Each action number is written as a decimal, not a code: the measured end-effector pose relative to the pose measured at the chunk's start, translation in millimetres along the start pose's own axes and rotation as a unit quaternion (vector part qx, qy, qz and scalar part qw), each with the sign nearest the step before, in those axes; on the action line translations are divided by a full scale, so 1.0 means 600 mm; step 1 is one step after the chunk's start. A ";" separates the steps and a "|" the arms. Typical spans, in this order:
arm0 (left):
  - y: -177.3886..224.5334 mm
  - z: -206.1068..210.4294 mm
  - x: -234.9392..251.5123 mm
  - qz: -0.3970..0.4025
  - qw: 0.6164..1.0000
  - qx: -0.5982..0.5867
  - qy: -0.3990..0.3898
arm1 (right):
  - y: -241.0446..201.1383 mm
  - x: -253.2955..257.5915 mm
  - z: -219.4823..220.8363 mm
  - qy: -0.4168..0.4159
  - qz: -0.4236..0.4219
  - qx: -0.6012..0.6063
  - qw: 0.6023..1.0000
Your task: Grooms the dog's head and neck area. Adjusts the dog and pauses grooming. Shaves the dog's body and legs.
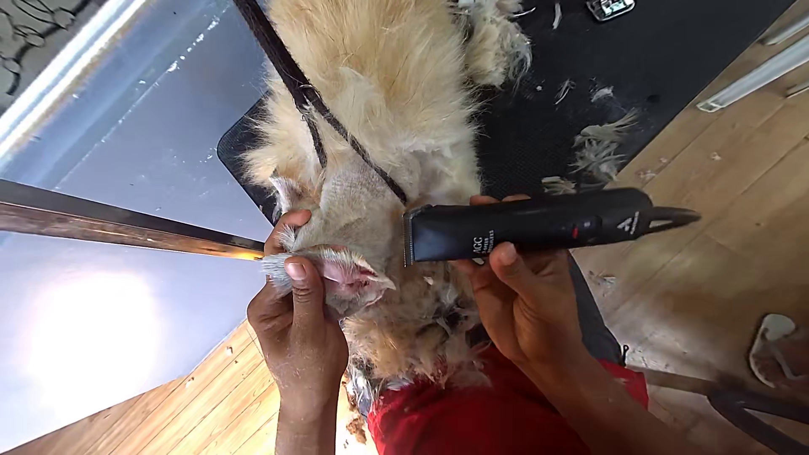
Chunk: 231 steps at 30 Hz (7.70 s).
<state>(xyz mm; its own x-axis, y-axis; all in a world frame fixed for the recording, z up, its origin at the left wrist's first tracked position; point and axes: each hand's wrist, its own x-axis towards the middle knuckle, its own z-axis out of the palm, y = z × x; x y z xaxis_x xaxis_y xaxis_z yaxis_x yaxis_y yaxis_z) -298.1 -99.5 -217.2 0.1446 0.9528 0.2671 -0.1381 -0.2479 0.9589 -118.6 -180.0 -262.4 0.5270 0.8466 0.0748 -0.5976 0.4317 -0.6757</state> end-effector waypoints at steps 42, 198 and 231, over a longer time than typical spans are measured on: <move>0.016 0.022 -0.004 0.015 0.999 -0.033 0.032 | -0.028 -0.010 0.137 0.103 -0.190 -0.085 0.973; 0.044 0.074 0.039 0.137 0.912 -0.289 0.258 | -0.153 0.206 0.358 -0.339 -0.402 -0.457 0.717; -0.096 0.029 0.230 0.044 0.905 -0.092 0.413 | -0.232 0.173 0.187 -0.366 -0.225 -0.413 0.803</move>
<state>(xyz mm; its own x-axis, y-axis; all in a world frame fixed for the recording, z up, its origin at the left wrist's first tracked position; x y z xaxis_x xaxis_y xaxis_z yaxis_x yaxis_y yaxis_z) -253.1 43.4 -233.7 -0.6456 0.7562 0.1064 -0.2854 -0.3681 0.8849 -48.7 -117.4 -78.6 -0.0989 0.7498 0.6542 0.3168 0.6470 -0.6936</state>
